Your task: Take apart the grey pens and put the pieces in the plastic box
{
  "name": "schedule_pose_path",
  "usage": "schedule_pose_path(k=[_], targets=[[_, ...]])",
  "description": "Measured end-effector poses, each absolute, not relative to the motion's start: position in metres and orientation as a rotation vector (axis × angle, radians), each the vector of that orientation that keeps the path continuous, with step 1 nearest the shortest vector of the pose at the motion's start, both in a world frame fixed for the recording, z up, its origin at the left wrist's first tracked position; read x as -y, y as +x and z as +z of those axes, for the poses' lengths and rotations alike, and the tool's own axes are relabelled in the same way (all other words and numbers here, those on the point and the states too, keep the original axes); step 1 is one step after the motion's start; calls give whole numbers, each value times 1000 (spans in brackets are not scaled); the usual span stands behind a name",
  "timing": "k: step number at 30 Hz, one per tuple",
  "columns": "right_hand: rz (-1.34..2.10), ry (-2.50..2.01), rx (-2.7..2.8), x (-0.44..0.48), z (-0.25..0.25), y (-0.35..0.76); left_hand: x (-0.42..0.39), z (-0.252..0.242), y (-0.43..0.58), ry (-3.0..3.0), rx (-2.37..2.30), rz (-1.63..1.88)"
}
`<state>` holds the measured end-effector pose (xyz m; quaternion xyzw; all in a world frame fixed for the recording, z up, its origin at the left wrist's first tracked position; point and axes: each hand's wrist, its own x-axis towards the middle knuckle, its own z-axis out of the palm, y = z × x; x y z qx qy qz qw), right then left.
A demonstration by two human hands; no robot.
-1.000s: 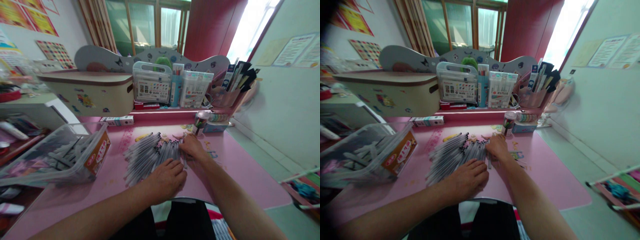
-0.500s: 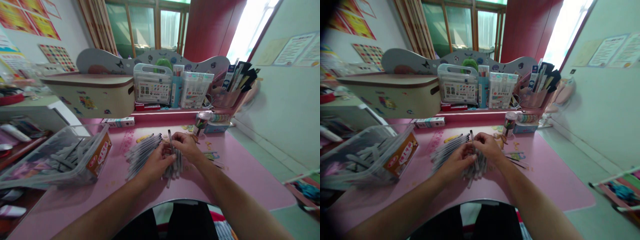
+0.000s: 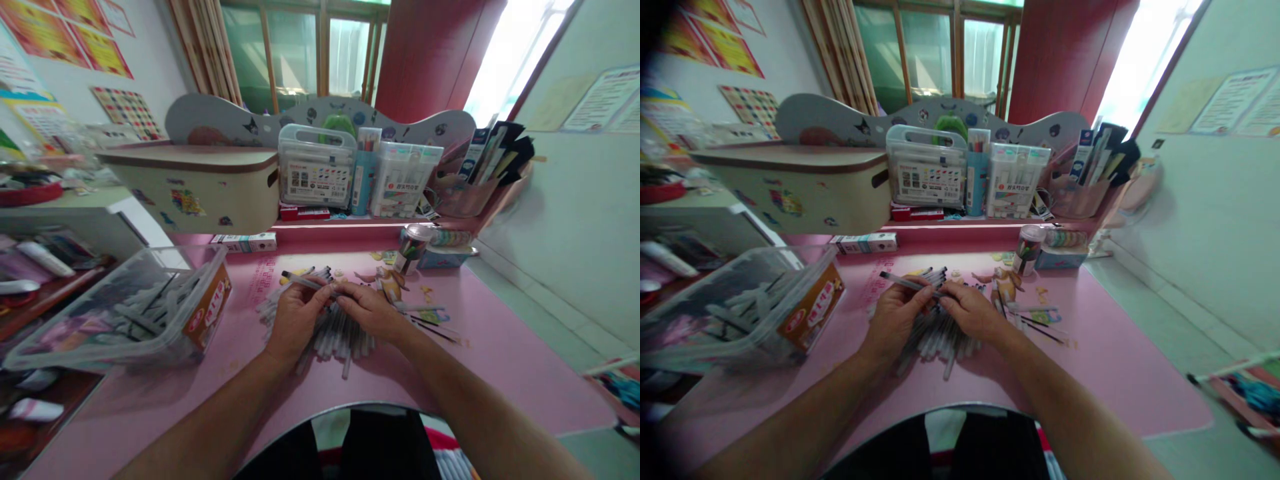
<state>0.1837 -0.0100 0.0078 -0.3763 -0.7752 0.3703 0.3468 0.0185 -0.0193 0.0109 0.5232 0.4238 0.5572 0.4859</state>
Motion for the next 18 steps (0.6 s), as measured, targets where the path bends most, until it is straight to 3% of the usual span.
schedule_pose_path(k=[8,18], targets=[[1172,-992,1965,8,0,181,14,10,15,1295,-996,1339],[1165,-886,1923,11,-1,177,14,14,15,1210,-944,1279]])
